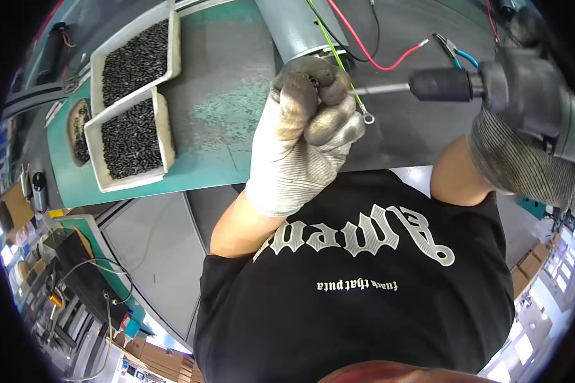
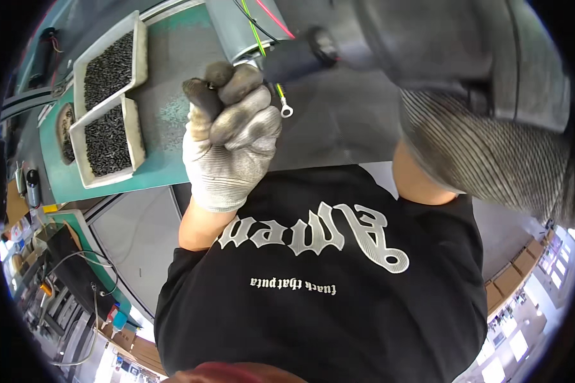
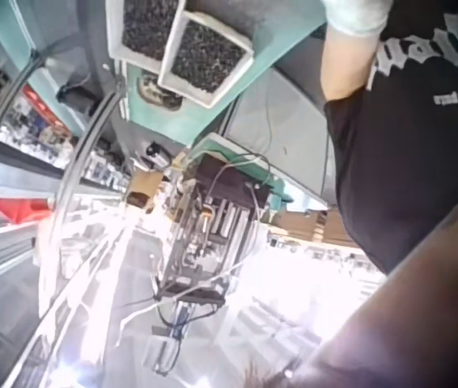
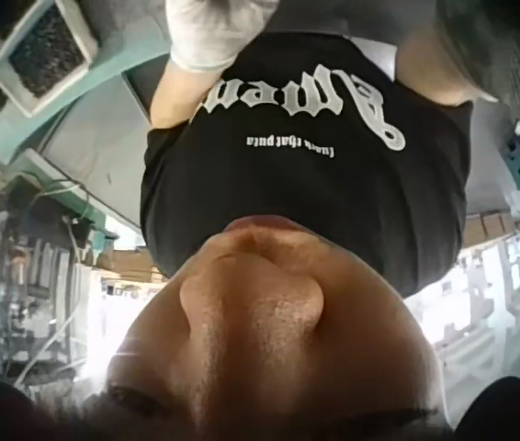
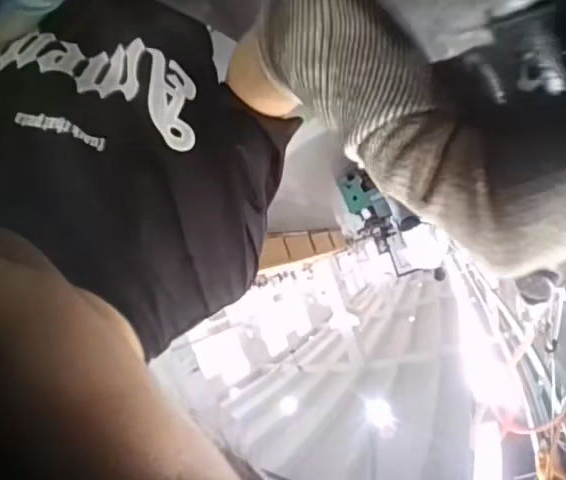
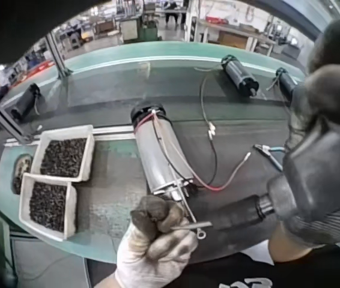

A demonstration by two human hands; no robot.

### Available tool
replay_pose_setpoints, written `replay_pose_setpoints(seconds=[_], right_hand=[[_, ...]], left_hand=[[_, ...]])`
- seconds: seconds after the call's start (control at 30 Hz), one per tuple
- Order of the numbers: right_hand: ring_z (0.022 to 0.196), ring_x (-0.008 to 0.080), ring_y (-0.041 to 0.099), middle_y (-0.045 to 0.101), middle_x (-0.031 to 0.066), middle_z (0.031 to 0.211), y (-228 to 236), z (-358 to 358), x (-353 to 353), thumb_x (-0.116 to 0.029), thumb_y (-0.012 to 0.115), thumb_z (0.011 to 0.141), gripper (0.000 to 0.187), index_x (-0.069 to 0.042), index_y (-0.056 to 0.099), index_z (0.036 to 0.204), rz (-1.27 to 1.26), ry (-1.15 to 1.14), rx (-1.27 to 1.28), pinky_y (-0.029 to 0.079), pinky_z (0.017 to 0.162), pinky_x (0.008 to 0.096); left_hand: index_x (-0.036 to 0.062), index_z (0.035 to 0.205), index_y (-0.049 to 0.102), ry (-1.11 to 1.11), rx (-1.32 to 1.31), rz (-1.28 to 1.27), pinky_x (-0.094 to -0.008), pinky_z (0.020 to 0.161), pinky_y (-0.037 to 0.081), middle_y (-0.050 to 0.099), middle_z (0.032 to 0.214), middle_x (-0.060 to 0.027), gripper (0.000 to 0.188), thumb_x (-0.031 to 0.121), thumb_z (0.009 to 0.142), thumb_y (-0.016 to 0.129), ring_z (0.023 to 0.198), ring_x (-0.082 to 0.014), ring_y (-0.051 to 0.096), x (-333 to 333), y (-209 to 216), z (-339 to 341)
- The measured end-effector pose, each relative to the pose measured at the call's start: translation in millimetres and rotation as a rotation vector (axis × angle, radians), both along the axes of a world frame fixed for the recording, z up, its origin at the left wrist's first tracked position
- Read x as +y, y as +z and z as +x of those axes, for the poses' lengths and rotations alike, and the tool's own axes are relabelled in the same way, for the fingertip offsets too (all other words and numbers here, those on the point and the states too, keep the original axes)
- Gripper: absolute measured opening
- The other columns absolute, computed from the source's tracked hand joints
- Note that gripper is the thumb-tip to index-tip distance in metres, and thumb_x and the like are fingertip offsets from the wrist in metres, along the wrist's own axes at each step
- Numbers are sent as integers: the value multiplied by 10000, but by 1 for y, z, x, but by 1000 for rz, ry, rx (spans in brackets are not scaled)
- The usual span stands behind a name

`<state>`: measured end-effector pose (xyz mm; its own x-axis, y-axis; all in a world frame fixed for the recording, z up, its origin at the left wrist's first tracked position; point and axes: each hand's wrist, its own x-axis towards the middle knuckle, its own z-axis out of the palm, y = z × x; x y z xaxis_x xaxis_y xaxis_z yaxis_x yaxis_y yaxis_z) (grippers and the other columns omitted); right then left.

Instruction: Assembling electric motors by attaching fans and electronic components using hand tools on a production line.

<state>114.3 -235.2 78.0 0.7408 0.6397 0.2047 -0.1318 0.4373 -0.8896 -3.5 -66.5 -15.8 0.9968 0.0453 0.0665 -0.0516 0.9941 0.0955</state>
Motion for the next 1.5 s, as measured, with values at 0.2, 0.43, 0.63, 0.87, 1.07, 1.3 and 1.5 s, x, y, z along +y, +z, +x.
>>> replay_pose_setpoints(seconds=[0.2, 0.43, 0.63, 0.87, 1.07, 1.3, 1.5], right_hand=[[1107, 292, 563, 511, 170, 1290, 7, -13, 15, -119, 621, 765, 575, 46, 448, 1288, -39, -61, -26, 423, 975, 426], [1090, 278, 557, 512, 153, 1267, -9, -19, 6, -120, 623, 777, 567, 31, 443, 1293, -77, -94, 5, 429, 950, 414], [1075, 267, 552, 513, 139, 1248, -24, -17, 19, -121, 625, 788, 560, 18, 440, 1297, -87, -139, 27, 434, 928, 404], [1058, 253, 546, 514, 122, 1225, -37, -7, 25, -122, 627, 800, 552, 3, 435, 1303, -86, -199, 27, 439, 903, 392], [1043, 241, 541, 515, 107, 1206, -38, -5, 39, -122, 630, 811, 546, -10, 431, 1307, -87, -227, 3, 444, 882, 382], [1026, 227, 535, 517, 90, 1183, -39, -5, 43, -123, 632, 824, 539, -26, 427, 1313, -70, -234, -9, 450, 857, 370], [1011, 215, 530, 518, 76, 1163, -41, -11, 50, -124, 634, 834, 533, -39, 423, 1317, -52, -291, -11, 455, 836, 360]], left_hand=[[63, 1040, 590, 41, 93, 11, -245, 556, 359, 547, 804, -29, 324, 349, 914, 674, 539, -64, 378, -18, -6, -2], [11, 976, 617, 259, 392, 582, -219, 517, 369, 602, 787, -32, 238, 242, 942, 661, 546, -46, 431, -31, -13, -10], [32, 939, 545, -249, 316, 222, -219, 508, 365, 554, 746, -24, 270, 298, 988, 557, 543, -57, 438, -24, -20, -18], [64, 1032, 505, -62, 543, 116, -282, 540, 405, 488, 769, 0, 202, 236, 959, 580, 540, -96, 422, -36, -30, -13], [-3, 1077, 534, 114, 694, 453, -260, 546, 444, 565, 794, -15, 183, 121, 957, 593, 584, -120, 538, -37, -28, -3], [20, 1050, 532, 184, 735, 251, -208, 504, 383, 560, 796, -25, 113, 107, 981, 549, 540, -71, 439, -37, -26, -1], [45, 984, 501, 72, 580, -316, -196, 464, 303, 484, 769, -22, 198, 232, 1033, 462, 503, -43, 307, -31, -26, -6]])
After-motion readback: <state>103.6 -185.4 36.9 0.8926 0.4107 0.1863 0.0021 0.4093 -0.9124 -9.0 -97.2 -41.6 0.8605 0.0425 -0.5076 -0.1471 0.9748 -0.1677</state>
